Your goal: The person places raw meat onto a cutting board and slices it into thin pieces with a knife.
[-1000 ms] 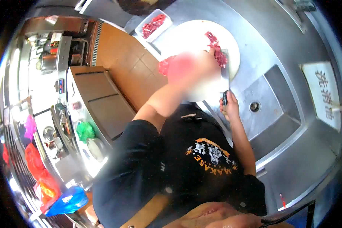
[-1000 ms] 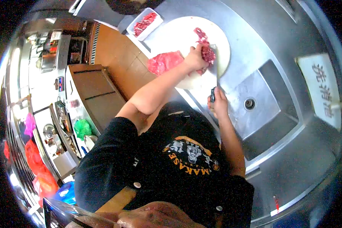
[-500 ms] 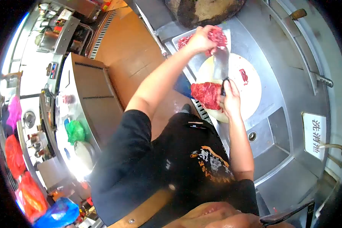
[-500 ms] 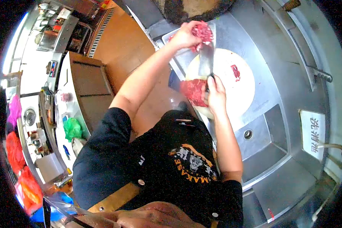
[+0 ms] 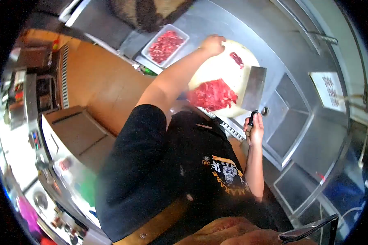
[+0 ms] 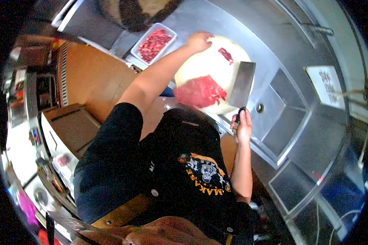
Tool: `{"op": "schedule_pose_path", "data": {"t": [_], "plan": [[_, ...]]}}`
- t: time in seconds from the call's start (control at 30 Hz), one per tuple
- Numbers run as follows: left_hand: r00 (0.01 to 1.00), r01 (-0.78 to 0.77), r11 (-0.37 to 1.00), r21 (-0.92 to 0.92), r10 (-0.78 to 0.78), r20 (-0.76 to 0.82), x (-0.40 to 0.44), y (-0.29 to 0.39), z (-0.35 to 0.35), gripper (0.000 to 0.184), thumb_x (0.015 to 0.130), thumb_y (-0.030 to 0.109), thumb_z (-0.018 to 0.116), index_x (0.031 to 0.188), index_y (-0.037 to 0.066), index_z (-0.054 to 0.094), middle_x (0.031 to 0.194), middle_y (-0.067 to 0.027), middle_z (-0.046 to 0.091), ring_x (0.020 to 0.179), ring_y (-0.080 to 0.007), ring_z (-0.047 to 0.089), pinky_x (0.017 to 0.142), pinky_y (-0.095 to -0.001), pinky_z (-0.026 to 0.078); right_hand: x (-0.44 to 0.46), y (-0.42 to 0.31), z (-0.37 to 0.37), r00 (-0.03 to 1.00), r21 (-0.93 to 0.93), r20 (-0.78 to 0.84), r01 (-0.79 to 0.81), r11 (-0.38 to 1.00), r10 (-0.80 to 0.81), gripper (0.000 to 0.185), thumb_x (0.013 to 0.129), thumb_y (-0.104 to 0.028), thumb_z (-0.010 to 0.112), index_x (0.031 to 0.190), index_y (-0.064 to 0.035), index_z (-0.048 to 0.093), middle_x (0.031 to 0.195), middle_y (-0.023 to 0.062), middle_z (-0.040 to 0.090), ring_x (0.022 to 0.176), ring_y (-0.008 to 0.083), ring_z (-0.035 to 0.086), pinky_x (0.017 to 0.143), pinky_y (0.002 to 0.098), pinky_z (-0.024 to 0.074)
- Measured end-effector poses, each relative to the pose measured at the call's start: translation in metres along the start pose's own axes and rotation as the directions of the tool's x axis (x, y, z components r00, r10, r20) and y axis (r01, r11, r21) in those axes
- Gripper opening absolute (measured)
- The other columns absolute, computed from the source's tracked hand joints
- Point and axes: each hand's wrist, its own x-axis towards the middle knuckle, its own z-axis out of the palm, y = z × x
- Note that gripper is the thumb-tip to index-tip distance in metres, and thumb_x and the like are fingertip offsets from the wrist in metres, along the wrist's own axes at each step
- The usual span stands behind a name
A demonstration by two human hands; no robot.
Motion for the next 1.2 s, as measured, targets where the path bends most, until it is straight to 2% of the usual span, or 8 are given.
{"op": "schedule_pose_path", "data": {"t": [0.33,0.5,0.6,0.67,0.73,0.87,1.0,1.2], "plan": [[0.917,-0.233,0.949,0.214,0.141,0.372,0.008,0.065,0.045,0.028,0.094,0.018,0.059,0.119,0.01,0.07,0.125,-0.0175,0.066,0.115,-0.0363,0.066,0.096,-0.0468,0.055,-0.11,0.04,-0.112,0.933,0.256,-0.314,-0.094,0.962,0.175,0.022,0.108,-0.031,0.058,0.119,-0.0123,0.056,0.081,0.0039,0.062,0.058,0.0141,0.057,0.051,0.0269,0.0488],[1.0,-0.017,0.908,-0.419,0.019,0.001,-0.031,-0.01,-0.04,0.019,0.085,0.022,0.076,0.094,0.005,0.073,0.094,-0.0086,0.078,0.086,-0.0237,0.075,0.079,-0.0359,0.058,-0.149,0.051,-0.192,0.861,0.454,-0.198,-0.343,0.822,0.468,0.029,0.107,-0.042,0.059,0.118,-0.0147,0.061,0.078,-0.0004,0.062,0.056,0.0096,0.056,0.047,0.0254,0.0465],[0.961,0.172,0.909,-0.38,-0.24,-0.14,-0.077,-0.056,-0.118,0.027,0.083,0.014,0.076,0.108,0.004,0.073,0.092,-0.0066,0.077,0.082,-0.0155,0.073,0.076,-0.0323,0.058,-0.144,0.048,-0.218,0.831,0.571,-0.022,-0.446,0.689,0.556,0.031,0.107,-0.045,0.057,0.114,-0.0152,0.063,0.078,-0.0021,0.063,0.057,0.0093,0.057,0.046,0.0258,0.0466],[0.925,0.25,0.947,-0.204,-0.295,-0.238,-0.103,-0.109,-0.141,0.038,0.086,0.022,0.076,0.121,0.009,0.074,0.097,-0.0124,0.075,0.087,-0.021,0.072,0.082,-0.0362,0.058,-0.117,0.067,-0.252,0.79,0.603,0.078,-0.523,0.602,0.608,0.032,0.107,-0.047,0.057,0.112,-0.0155,0.064,0.079,-0.0033,0.065,0.058,0.0085,0.058,0.047,0.0244,0.0455],[0.897,0.298,0.805,0.514,-0.052,-0.439,-0.136,-0.149,-0.122,0.048,0.086,0.029,0.078,0.131,0.013,0.071,0.108,-0.0165,0.073,0.092,-0.0252,0.073,0.084,-0.0391,0.058,-0.074,0.075,-0.271,0.729,0.614,-0.069,-0.507,0.605,0.681,0.03,0.107,-0.046,0.058,0.105,-0.0166,0.064,0.077,-0.0058,0.066,0.059,0.008,0.059,0.047,0.024,0.0463],[0.984,0.168,0.985,-0.049,-0.171,-0.044,-0.183,-0.059,-0.061,0.069,0.081,0.049,0.084,0.133,0.007,0.068,0.119,-0.0218,0.07,0.101,-0.0367,0.071,0.09,-0.0448,0.057,0.021,0.056,-0.262,0.837,-0.328,-0.542,-0.131,0.935,-0.073,0.019,0.109,-0.025,0.059,0.109,-0.0063,0.057,0.07,-0.0003,0.054,0.054,0.0125,0.054,0.046,0.0282,0.04],[0.862,0.14,0.981,0.133,-0.187,0.471,-0.19,0.015,-0.012,0.082,0.069,0.06,0.088,0.117,-0.004,0.069,0.11,-0.0237,0.073,0.101,-0.0381,0.071,0.09,-0.0457,0.055,0.013,0.012,-0.232,0.93,-0.27,-0.367,-0.115,0.956,0.008,0.026,0.107,-0.029,0.063,0.124,-0.0101,0.061,0.076,0.0002,0.059,0.055,0.0095,0.054,0.045,0.0248,0.0387],[0.863,0.33,0.941,-0.068,-0.272,0.427,-0.202,0.048,-0.017,0.06,0.071,0.038,0.094,0.104,0.002,0.058,0.094,-0.0138,0.066,0.089,-0.0243,0.065,0.082,-0.0377,0.053,-0.009,0.036,-0.172,0.988,-0.03,-0.141,-0.073,0.997,0.068,0.037,0.107,-0.026,0.061,0.14,-0.0096,0.054,0.081,0.0026,0.062,0.056,0.0109,0.055,0.047,0.0249,0.0419]]}}
